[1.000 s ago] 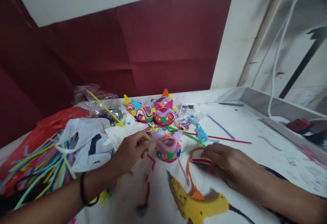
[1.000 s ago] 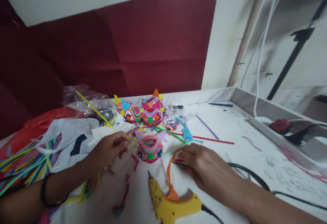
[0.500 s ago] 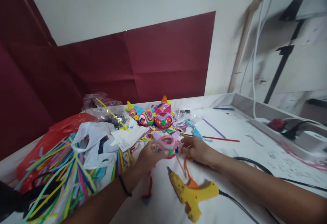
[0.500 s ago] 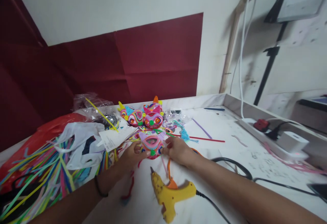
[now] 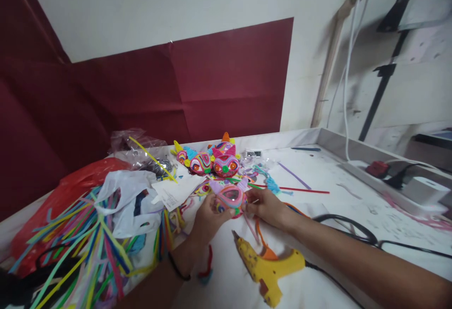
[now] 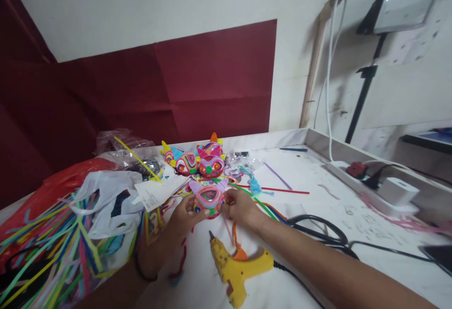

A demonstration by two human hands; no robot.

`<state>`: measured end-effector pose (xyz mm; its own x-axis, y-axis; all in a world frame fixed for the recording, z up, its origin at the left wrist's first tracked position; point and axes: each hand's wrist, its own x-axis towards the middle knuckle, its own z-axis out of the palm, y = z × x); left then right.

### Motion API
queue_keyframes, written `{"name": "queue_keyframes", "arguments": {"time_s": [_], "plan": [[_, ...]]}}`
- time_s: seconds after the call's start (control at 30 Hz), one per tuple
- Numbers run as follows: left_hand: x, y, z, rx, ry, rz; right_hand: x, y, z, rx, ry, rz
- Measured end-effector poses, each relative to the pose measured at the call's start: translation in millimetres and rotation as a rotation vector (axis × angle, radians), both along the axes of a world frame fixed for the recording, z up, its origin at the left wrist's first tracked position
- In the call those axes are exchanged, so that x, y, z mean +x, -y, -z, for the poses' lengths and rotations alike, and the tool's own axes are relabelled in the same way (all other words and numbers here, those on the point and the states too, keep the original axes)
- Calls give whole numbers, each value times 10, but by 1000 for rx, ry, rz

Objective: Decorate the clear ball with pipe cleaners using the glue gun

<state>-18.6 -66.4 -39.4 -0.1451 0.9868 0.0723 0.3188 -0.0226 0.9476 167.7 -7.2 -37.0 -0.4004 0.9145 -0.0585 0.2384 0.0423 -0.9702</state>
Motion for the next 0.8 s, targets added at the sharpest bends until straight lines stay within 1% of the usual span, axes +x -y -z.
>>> {"name": "queue_keyframes", "arguments": {"time_s": [0.1, 0.23, 0.3, 0.4, 0.47, 0.57, 0.63, 0.8], "plan": [[42, 1, 3, 77, 50, -30, 24, 28, 17, 37, -44, 10], [102, -17, 29, 101, 228, -49, 50, 65, 49, 98, -110, 38], [123, -27, 45, 115, 307, -11, 61, 77, 62, 120, -131, 64], [145, -46, 82, 123, 359, 72, 80, 92, 75, 135, -136, 96], [164, -59, 113, 134, 393, 84, 92, 101, 86, 142, -139, 109], [204, -53, 143, 180, 484, 14, 107, 115, 110, 147, -154, 122], [232, -21, 137, 193, 541, -14, 114, 126, 127, 148, -172, 116], [284, 83, 74, 141, 632, -39, 124, 144, 164, 165, -193, 104]]}}
